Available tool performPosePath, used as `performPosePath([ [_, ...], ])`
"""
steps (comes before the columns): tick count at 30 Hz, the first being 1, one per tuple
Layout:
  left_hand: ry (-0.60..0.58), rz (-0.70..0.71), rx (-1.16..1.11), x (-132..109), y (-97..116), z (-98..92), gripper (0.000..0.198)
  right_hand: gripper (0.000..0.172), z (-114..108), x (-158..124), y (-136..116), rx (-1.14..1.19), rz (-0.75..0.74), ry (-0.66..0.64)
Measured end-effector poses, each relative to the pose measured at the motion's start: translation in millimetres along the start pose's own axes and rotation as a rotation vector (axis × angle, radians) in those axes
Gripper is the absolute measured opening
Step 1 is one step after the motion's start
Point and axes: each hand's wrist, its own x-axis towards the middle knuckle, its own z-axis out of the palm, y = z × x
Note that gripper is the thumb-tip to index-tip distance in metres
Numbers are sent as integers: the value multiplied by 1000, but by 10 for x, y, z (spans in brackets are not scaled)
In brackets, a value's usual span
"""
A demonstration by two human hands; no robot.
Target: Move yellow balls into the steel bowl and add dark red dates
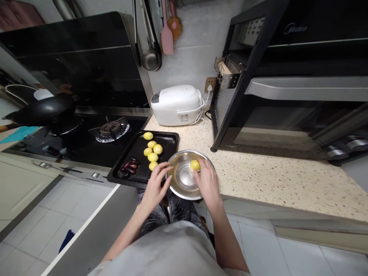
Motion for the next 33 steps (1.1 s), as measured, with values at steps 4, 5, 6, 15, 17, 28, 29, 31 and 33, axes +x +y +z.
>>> performPosePath([
  [4, 108, -133, 160, 1, -292, -128, 30, 37, 24, -10, 18, 14, -22, 22],
  [5, 122, -148, 198, -3, -362, -151, 31, 37, 31, -10, 20, 15, -24, 25],
  [6, 132, -160, 228, -9, -424, -169, 31, 37, 36, -10, 20, 17, -26, 26],
  [15, 76, -250, 241, -51, -585, -179, 33, 38, -8, -49, -12, 50, -1, 6],
  [17, 83, -251, 217, -46, -603, -167, 33, 37, -7, -54, -11, 44, 1, 0],
  [28, 105, -243, 152, -60, -685, -154, 27, 29, -14, -40, -28, -48, -48, -41],
  [29, 111, -242, 141, -60, -687, -154, 26, 27, -19, -44, -28, -52, -42, -50],
  [31, 127, -236, 120, -52, -679, -155, 23, 25, -26, -52, -26, -47, -35, -51],
  [33, 157, -226, 89, -34, -652, -157, 20, 28, -27, -59, -24, -29, -34, -29],
])
